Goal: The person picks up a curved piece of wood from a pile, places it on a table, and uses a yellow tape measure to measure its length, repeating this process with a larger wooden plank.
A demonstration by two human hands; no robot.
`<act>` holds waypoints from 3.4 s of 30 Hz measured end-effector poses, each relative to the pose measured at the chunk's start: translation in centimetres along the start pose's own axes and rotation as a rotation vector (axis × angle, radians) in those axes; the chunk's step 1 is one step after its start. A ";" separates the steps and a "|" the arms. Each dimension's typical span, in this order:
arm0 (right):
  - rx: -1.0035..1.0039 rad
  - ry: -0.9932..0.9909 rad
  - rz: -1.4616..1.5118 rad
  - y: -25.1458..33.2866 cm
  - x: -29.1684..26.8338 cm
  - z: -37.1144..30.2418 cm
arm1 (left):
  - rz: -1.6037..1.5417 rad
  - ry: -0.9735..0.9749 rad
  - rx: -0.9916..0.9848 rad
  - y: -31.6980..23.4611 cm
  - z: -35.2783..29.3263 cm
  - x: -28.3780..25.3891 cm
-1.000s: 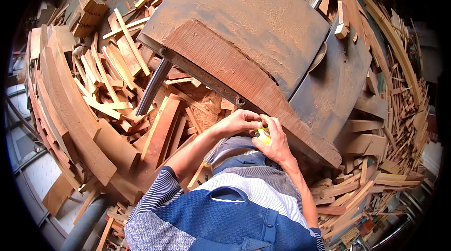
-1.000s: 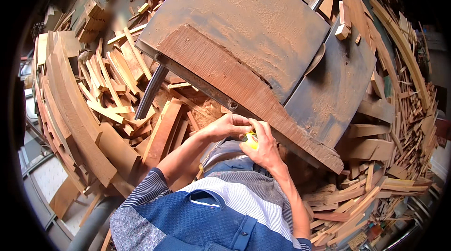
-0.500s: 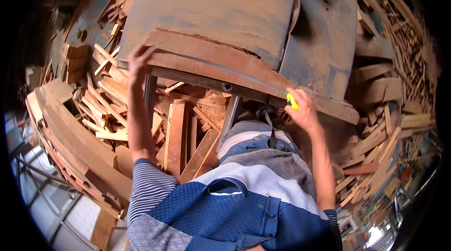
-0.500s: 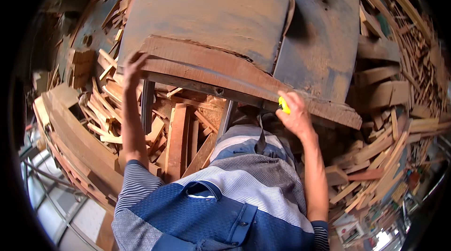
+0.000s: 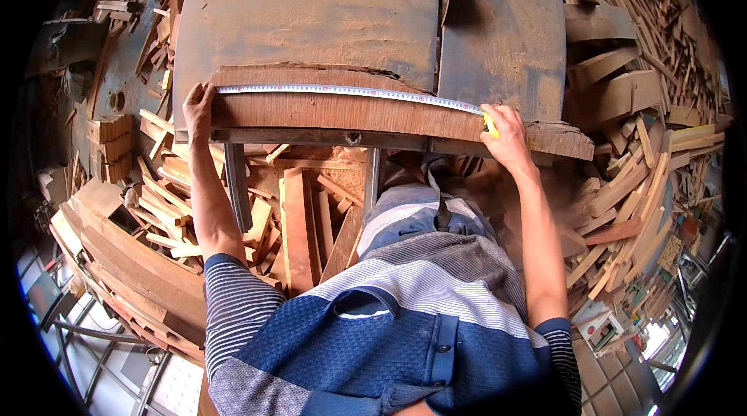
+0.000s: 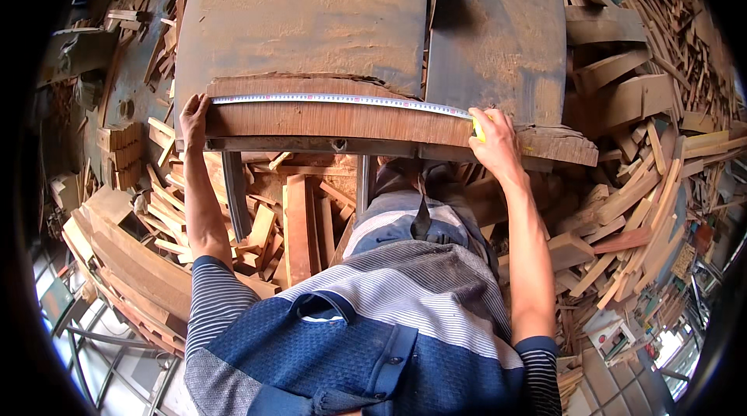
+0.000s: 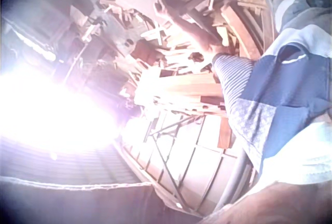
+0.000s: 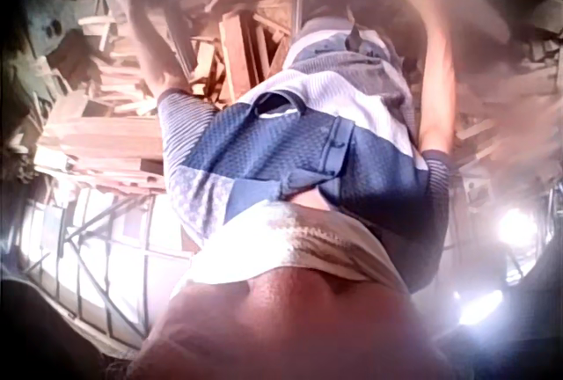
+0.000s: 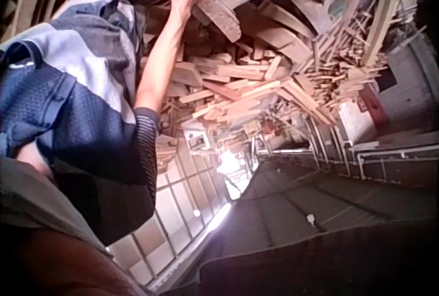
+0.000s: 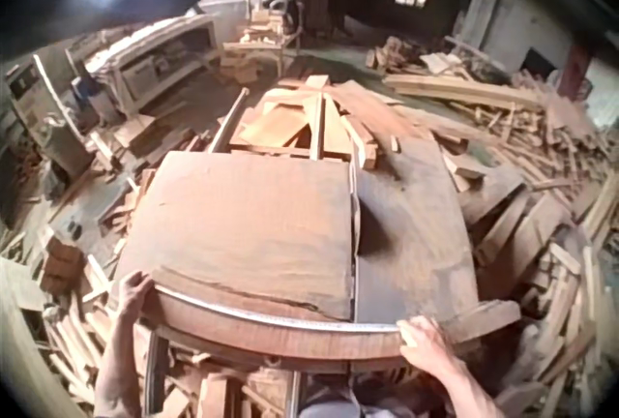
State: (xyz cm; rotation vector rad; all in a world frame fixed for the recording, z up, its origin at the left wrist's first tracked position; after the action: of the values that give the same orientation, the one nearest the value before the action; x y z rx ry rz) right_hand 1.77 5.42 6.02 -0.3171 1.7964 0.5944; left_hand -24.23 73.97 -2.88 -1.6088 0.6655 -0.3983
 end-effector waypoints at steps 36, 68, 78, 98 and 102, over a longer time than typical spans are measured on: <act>0.045 -0.033 0.034 -2.0 -1.3 -2.3 | 0.092 0.025 0.031 1.3 -1.2 2.1; 0.103 -0.108 0.075 -6.6 -1.4 -4.9 | 0.057 0.038 0.012 0.3 -4.5 7.0; 0.093 -0.126 0.058 -6.4 -1.4 -4.7 | 0.110 0.122 0.055 0.5 -3.9 6.2; -0.135 0.057 0.290 5.3 -3.8 -7.3 | -0.050 0.597 0.175 -9.2 -15.8 20.4; 0.002 -0.035 0.261 3.7 -4.0 -6.8 | 0.898 0.841 0.556 -10.5 -21.3 28.8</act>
State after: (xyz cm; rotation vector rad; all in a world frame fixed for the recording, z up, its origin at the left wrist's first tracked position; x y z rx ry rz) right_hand -4.36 4.53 12.15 -0.0693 1.8178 0.7760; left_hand -12.98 39.82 7.25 -0.4537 1.6437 -0.5105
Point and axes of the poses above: each hand's wrist, its own z-axis towards the middle knuckle, its own x-axis out of the palm, y = z × x, the point moved 8 cm from there along z, towards the middle knuckle, and after that the axes turned 11 degrees about -z, right-handed, at the moved point
